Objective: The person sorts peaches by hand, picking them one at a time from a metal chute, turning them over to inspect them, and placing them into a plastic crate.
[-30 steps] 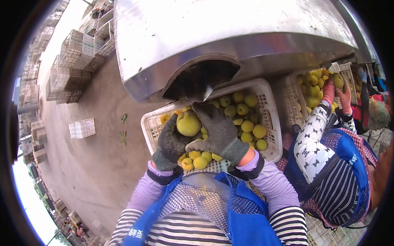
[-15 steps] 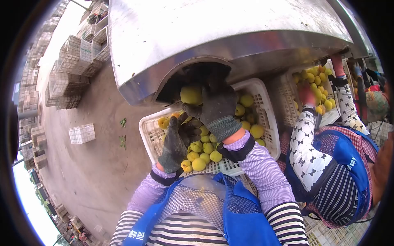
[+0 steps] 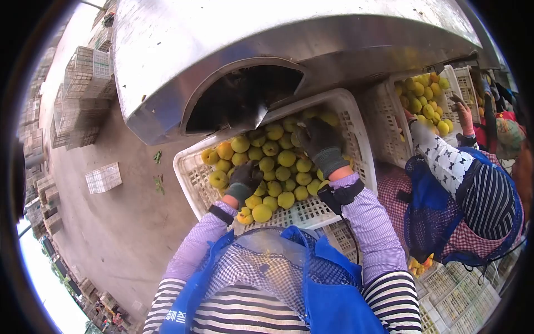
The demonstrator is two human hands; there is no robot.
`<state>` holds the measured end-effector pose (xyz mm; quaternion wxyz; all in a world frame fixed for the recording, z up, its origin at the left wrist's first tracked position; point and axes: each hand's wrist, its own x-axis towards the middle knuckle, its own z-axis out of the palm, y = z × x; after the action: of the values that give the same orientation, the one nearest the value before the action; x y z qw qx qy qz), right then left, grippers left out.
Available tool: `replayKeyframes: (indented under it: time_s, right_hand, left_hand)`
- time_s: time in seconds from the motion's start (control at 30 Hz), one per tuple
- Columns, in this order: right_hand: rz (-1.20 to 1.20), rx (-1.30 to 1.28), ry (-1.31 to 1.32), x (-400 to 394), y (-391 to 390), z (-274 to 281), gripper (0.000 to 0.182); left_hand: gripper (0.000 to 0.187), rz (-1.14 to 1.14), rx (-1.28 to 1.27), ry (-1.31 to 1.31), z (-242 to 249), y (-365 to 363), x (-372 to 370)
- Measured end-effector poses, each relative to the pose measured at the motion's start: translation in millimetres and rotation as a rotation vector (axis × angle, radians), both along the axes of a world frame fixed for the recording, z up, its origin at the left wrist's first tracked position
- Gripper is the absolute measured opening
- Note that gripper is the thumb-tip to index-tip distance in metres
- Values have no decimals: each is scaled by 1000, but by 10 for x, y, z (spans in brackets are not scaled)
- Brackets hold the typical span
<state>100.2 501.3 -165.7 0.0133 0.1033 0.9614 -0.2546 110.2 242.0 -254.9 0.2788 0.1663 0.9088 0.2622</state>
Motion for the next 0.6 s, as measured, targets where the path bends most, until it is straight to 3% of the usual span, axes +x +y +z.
replayKeyframes:
  time_s: [0.1,0.2,0.27,0.3,0.4,0.5,0.6]
  right_hand:
    - [-14,236,-174,121,150,-501,25]
    - [168,397,-190,-17,202,-883,23]
    - [110,436,-119,-23,227,-1499,28]
    - [78,456,-87,-83,169,-1536,30]
    - [71,442,-316,-225,96,-1504,42]
    - [167,221,-364,-188,133,-1235,52]
    - [0,-736,-383,-64,106,-524,74]
  left_hand:
    - [34,-262,-330,-152,-260,235,53]
    - [29,-194,-392,-167,-675,326,268]
    - [26,-205,-381,-42,-1137,285,469]
    - [25,-213,-373,18,-1097,271,444]
    - [27,-608,-322,11,-966,190,207]
    - [32,-640,-69,-134,-620,87,-45]
    - [36,327,740,-1170,-367,-105,-102]
